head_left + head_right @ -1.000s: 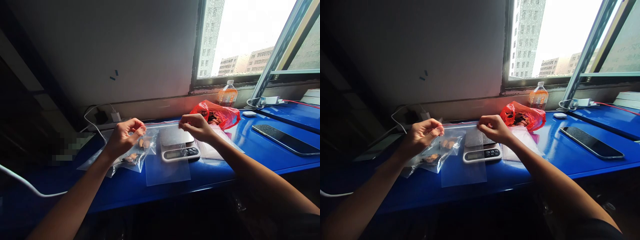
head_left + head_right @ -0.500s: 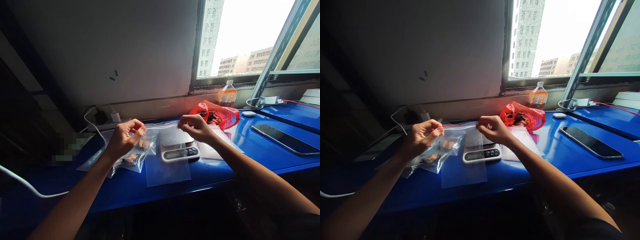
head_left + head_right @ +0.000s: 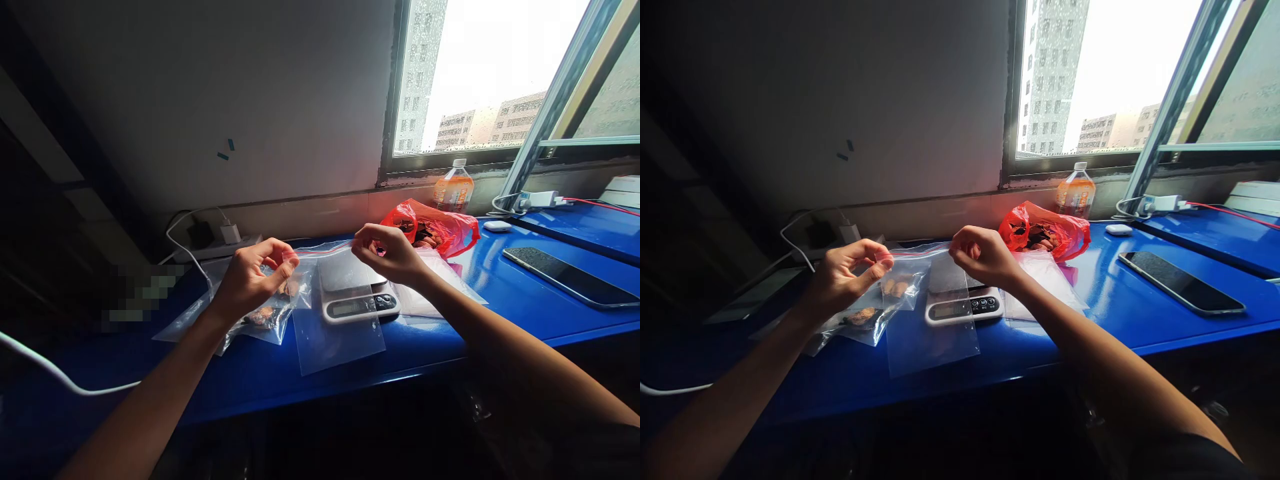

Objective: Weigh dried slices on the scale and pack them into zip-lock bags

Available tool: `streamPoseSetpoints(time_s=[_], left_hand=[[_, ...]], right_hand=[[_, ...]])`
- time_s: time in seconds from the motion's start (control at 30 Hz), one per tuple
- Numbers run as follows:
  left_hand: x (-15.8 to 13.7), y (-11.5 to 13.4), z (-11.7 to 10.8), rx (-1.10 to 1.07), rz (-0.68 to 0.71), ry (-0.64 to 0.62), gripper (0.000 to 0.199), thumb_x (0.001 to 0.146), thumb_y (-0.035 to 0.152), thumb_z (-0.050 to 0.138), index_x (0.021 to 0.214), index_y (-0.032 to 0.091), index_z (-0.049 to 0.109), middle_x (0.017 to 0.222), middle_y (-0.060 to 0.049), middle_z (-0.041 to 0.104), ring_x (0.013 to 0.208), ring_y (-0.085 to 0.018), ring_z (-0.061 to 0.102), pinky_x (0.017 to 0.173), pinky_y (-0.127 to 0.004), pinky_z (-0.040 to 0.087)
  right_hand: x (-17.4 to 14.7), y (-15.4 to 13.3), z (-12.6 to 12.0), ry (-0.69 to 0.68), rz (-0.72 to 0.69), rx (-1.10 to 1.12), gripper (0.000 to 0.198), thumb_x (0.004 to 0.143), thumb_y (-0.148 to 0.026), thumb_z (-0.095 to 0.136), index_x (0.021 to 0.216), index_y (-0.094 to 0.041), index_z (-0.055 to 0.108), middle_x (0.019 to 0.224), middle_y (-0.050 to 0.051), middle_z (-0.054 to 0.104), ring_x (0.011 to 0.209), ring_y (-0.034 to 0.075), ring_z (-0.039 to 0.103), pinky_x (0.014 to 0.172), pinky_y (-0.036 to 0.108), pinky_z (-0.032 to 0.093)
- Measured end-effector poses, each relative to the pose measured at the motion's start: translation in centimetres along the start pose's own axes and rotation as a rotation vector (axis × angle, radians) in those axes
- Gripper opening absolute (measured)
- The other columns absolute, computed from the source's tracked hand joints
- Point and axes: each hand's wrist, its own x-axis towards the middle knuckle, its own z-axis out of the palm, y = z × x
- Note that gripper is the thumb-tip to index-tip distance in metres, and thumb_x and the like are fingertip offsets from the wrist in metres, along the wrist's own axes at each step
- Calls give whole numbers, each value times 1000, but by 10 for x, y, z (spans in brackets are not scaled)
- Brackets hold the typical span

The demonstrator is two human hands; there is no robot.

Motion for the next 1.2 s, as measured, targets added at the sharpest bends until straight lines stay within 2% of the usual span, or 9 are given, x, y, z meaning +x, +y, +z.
streamPoseSetpoints(time_s=[0.17,0.37,0.53,0.7,0.8,1.2], left_hand=[[-1,0,1,18,-45,11,15,81,35,62,77,20,66,72,-1,69,69,-16,64,65,-29,52],[-2,3,4,80,-22,50,16,79,34,61,77,18,66,70,-1,68,65,-15,61,63,-28,50],[-2,3,5,64,-36,61,17,78,34,61,76,18,67,69,0,68,62,-15,60,63,-28,50],[-5,5,5,9,-56,-31,19,81,35,60,79,18,67,76,-2,70,68,-16,64,62,-26,50],[-6,8,7,-10,-55,-67,22,83,37,58,82,17,66,78,-3,70,71,-18,65,58,-25,49],[-7,5,10,88,-44,-26,18,83,36,61,81,20,67,79,-2,71,71,-17,64,59,-26,49]], right_hand=[[1,-2,0,11,48,-14,10,78,-23,57,72,-16,60,60,-1,56,56,9,48,53,24,37],[0,-4,4,25,25,-13,6,74,-18,56,70,-16,60,63,-1,59,58,8,48,56,24,39],[-1,-6,3,-18,20,13,7,76,-22,58,75,-16,61,65,-1,58,60,9,50,57,24,40],[-1,-8,5,-42,21,26,8,76,-22,58,78,-16,62,72,1,63,66,11,54,60,24,42],[-2,-11,7,-46,47,13,8,75,-21,57,77,-16,62,69,1,62,63,10,53,58,24,41],[-3,-12,10,-7,59,-65,13,80,-27,59,74,-16,63,66,2,62,58,10,51,55,24,39]])
